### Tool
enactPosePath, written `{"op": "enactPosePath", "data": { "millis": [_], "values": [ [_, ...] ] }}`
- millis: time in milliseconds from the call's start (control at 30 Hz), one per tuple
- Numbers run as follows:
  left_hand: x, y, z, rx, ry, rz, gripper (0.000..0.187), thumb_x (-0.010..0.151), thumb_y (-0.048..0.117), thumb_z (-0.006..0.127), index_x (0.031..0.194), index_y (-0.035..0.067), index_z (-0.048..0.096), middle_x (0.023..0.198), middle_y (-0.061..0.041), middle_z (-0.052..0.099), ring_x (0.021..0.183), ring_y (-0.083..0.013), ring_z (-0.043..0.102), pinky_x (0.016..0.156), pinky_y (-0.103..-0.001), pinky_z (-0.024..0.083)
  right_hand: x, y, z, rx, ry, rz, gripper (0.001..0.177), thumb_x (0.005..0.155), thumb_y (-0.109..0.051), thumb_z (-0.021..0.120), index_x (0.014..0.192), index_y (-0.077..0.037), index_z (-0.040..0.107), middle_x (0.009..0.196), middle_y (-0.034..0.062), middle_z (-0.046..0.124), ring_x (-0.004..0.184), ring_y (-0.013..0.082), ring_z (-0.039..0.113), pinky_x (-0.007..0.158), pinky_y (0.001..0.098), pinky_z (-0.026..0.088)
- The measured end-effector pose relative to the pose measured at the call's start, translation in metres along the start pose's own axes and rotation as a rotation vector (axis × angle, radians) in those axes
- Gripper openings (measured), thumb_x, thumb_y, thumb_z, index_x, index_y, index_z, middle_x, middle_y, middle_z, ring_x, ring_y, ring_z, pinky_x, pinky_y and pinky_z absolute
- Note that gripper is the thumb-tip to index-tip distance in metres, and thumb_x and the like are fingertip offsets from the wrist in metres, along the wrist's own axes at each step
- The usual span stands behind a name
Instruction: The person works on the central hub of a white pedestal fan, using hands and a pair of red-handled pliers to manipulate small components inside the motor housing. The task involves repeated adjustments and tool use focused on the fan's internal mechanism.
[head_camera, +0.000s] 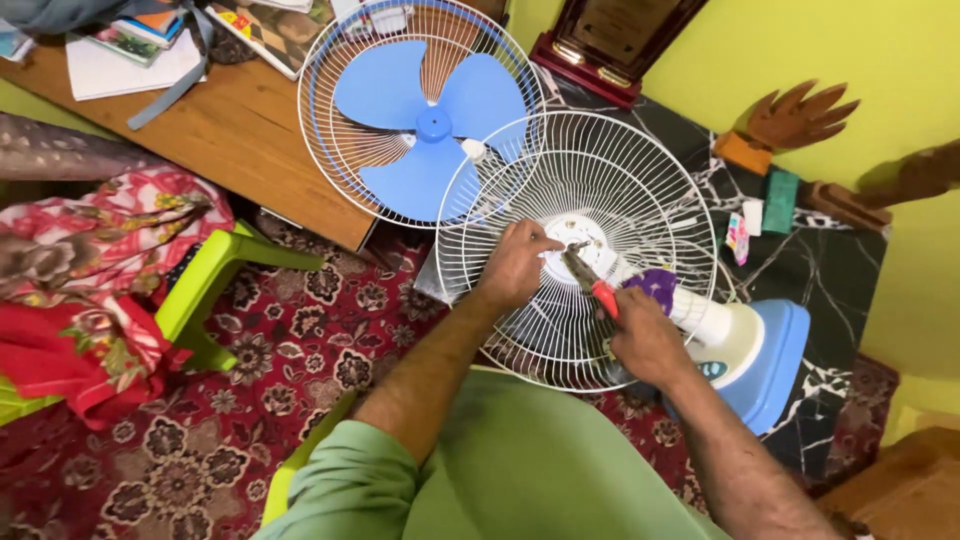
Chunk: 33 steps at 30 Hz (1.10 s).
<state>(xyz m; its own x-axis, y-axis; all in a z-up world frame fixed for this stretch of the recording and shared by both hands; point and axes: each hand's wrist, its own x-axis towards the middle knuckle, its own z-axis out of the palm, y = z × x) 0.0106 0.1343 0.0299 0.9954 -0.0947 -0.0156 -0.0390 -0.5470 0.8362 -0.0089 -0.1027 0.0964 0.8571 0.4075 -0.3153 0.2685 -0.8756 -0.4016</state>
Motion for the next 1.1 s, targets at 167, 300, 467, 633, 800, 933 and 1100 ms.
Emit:
{"op": "enactPosePath", "data": {
  "millis": [167, 300, 467, 633, 800, 933, 1100],
  "values": [
    [0.005, -0.011, 0.004, -0.092, 0.189, 0.147, 0.027, 0.084, 0.011, 0.076, 0.106, 0.000, 0.065, 0.106, -0.014, 0.061, 0.104, -0.0318, 0.058, 0.094, -0.045, 0.047, -0.004, -0.006, 0.008, 0.097, 0.128, -0.043, 0.037, 0.067, 0.008, 0.056, 0.100, -0.004, 0.067, 0.106, 0.0191, 0.064, 0.109, 0.0400, 0.060, 0.096, 0.0479, 0.046],
    [0.015, -0.025, 0.010, -0.093, 0.236, 0.368, 0.009, 0.087, 0.007, 0.071, 0.095, 0.004, 0.069, 0.097, -0.012, 0.064, 0.100, -0.0339, 0.060, 0.091, -0.045, 0.050, -0.012, -0.018, 0.024, 0.147, 0.205, 0.090, 0.037, 0.066, 0.006, 0.059, 0.101, -0.002, 0.067, 0.106, 0.0181, 0.065, 0.107, 0.0394, 0.060, 0.095, 0.0459, 0.047],
    [0.029, -0.036, -0.003, -0.124, 0.012, 0.462, 0.012, 0.089, 0.006, 0.071, 0.101, 0.002, 0.068, 0.102, -0.013, 0.064, 0.101, -0.0303, 0.060, 0.091, -0.043, 0.052, -0.020, -0.049, 0.044, 0.288, 0.307, 0.214, 0.038, 0.067, 0.007, 0.055, 0.101, -0.002, 0.069, 0.105, 0.0167, 0.066, 0.106, 0.0359, 0.062, 0.096, 0.0427, 0.048],
    [0.036, -0.034, -0.013, 0.117, -0.203, 0.277, 0.013, 0.093, 0.014, 0.071, 0.099, 0.002, 0.069, 0.104, -0.011, 0.064, 0.099, -0.0252, 0.060, 0.094, -0.040, 0.052, -0.018, -0.084, 0.063, 0.325, 0.351, 0.419, 0.037, 0.069, 0.005, 0.057, 0.103, -0.004, 0.070, 0.103, 0.0163, 0.065, 0.104, 0.0348, 0.061, 0.093, 0.0431, 0.048],
    [0.040, -0.042, -0.016, 0.037, -0.153, 0.447, 0.025, 0.090, -0.003, 0.064, 0.111, 0.006, 0.074, 0.109, -0.009, 0.065, 0.105, -0.0229, 0.062, 0.100, -0.036, 0.054, -0.015, -0.101, 0.072, 0.228, 0.332, 0.461, 0.033, 0.069, 0.005, 0.058, 0.100, -0.004, 0.068, 0.103, 0.0152, 0.063, 0.102, 0.0353, 0.060, 0.091, 0.0466, 0.048],
    [0.040, -0.043, -0.022, -0.051, -0.218, 0.333, 0.024, 0.084, 0.007, 0.076, 0.107, -0.001, 0.071, 0.108, -0.013, 0.061, 0.106, -0.0269, 0.058, 0.097, -0.042, 0.049, -0.012, -0.103, 0.066, 0.152, 0.310, 0.487, 0.031, 0.070, 0.004, 0.060, 0.098, -0.004, 0.067, 0.104, 0.0141, 0.063, 0.102, 0.0356, 0.059, 0.089, 0.0477, 0.048],
    [0.045, -0.042, -0.019, -0.016, -0.313, 0.313, 0.016, 0.094, 0.008, 0.069, 0.108, 0.012, 0.077, 0.109, -0.006, 0.064, 0.108, -0.0220, 0.060, 0.104, -0.035, 0.052, -0.009, -0.097, 0.061, 0.231, 0.284, 0.518, 0.034, 0.071, 0.006, 0.057, 0.100, -0.006, 0.069, 0.103, 0.0147, 0.062, 0.100, 0.0328, 0.061, 0.089, 0.0456, 0.050]
  ]
}}
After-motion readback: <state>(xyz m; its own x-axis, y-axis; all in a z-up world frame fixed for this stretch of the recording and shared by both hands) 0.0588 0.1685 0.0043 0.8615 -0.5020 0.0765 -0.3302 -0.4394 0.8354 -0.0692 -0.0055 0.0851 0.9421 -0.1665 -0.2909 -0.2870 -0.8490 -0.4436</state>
